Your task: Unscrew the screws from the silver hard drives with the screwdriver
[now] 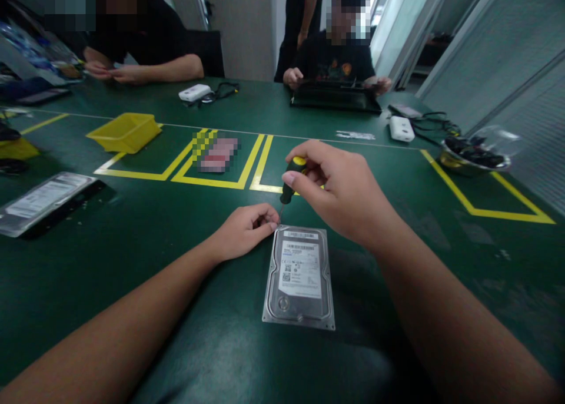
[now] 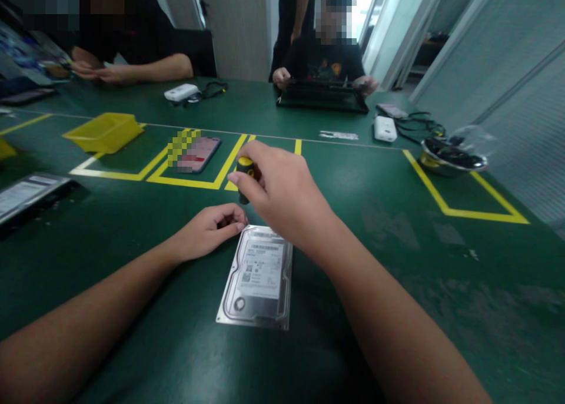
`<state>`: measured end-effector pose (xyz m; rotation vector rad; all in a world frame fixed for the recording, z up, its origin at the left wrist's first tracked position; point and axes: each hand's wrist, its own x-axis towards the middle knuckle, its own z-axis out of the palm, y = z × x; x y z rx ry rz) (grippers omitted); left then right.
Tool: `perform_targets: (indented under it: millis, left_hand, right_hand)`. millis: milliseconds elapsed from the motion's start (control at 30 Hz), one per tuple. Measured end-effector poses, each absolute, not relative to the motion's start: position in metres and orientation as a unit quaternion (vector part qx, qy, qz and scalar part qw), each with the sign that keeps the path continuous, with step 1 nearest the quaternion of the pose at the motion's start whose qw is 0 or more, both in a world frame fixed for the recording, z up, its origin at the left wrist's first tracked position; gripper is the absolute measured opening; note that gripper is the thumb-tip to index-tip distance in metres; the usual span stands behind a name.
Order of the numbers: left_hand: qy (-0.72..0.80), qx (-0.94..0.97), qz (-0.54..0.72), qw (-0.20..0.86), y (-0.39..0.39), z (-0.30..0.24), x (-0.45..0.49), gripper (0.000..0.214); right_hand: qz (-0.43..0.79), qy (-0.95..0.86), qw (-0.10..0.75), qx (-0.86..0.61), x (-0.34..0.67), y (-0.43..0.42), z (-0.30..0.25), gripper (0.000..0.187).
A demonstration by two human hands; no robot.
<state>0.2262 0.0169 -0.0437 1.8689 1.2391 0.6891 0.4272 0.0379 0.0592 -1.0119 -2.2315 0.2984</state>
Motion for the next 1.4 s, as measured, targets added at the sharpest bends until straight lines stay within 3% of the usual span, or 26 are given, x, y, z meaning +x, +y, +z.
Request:
perform_targets:
  millis: [1400]
  left_hand:
    - [0.472,0.741,0.279,0.386,0.0178,-0.0481,0.2229,0.010]
  right_hand:
    - [0.112,-0.884,0.320,-0.320,0.4260,0.0371,0.0578,0.026]
